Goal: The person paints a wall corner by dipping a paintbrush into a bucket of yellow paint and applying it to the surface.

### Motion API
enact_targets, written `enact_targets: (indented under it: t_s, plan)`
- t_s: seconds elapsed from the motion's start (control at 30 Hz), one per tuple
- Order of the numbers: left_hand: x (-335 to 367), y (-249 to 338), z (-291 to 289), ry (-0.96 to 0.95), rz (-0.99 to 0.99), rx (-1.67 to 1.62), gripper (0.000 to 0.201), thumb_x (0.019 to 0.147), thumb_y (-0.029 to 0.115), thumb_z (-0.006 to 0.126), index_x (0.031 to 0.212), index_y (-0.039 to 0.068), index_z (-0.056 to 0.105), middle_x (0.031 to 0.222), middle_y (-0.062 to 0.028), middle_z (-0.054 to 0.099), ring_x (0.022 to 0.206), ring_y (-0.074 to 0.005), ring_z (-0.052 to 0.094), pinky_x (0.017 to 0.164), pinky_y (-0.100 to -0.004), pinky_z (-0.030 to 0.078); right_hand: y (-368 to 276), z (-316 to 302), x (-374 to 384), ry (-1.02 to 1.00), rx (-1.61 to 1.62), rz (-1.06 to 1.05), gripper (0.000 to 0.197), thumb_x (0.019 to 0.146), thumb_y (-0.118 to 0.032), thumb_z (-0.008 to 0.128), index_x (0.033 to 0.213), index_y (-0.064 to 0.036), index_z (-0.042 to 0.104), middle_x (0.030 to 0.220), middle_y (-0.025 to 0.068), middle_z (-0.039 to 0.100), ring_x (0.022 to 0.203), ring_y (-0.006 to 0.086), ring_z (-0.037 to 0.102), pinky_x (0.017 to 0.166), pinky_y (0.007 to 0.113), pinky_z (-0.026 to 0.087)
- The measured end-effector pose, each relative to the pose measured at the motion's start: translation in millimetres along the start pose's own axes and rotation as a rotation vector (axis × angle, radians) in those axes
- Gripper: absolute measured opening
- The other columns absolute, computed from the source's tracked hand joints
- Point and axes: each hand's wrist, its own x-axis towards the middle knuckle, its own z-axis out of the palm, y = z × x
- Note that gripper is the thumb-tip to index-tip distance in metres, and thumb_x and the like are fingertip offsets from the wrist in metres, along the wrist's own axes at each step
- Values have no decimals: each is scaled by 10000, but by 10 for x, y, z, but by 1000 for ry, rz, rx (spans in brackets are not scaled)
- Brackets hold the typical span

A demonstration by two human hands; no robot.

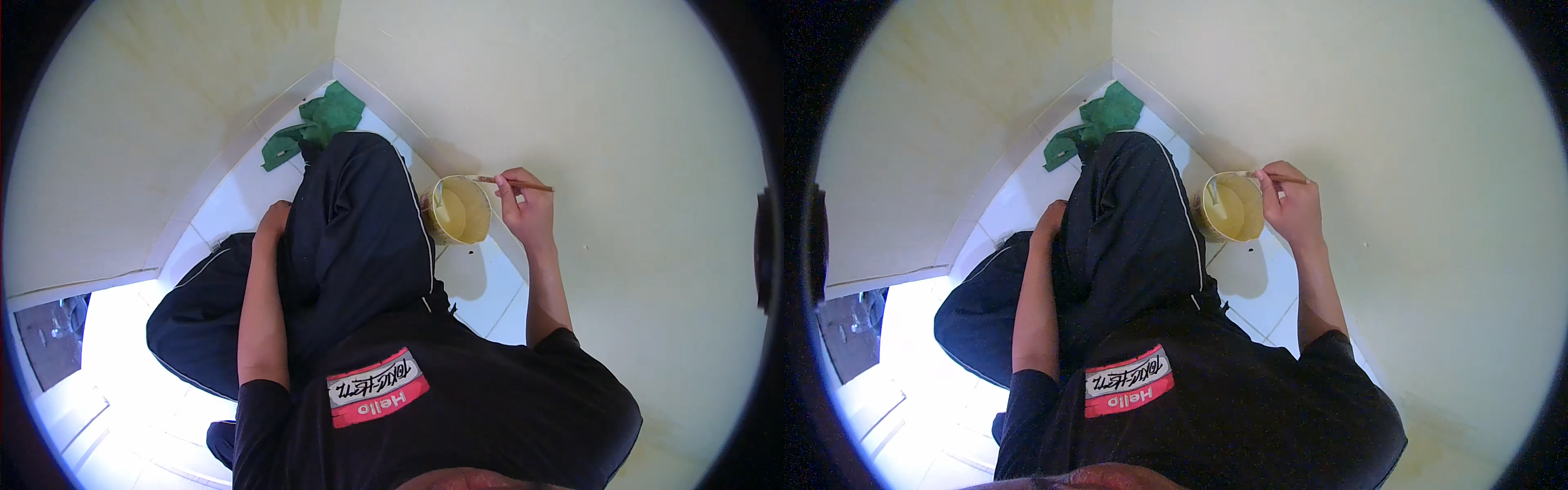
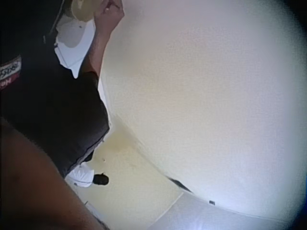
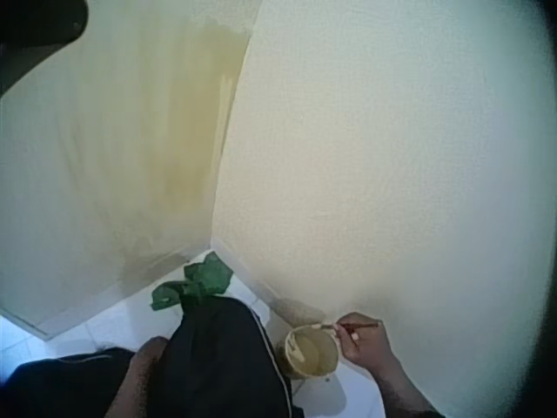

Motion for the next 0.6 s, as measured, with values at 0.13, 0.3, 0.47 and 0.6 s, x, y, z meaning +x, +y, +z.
enact_targets:
  t_s: [0.13,0.3,0.47,0.6]
  plan:
    - [-47,204,-19,-17,-51,31,512,867,401,524,1049,-51,682,1120,-298,632,1089,-443,596,943,-469,474,57,-22,-135,-4,-28,-16,51,907,-12,619,880,29,632,772,101,650,646,158,666,571,253,525]
    - [1,32,-15,26,-97,0,514,872,397,522,1041,-62,679,1121,-318,622,1099,-447,591,946,-480,470,26,-16,-154,21,-28,-69,41,897,0,629,868,29,627,763,101,646,637,161,660,580,258,522]
    - [33,6,10,13,-76,54,506,879,386,513,1050,-61,679,1131,-318,618,1105,-443,592,943,-481,471,-39,-86,-177,36,-8,-51,54,897,-3,633,856,31,626,749,101,645,644,162,664,576,254,523]
    - [12,7,10,12,-108,35,508,877,388,513,1037,-63,683,1125,-315,621,1104,-437,597,940,-476,473,-36,-147,-210,26,29,90,81,887,-27,657,841,40,649,698,97,662,578,162,664,527,257,525]
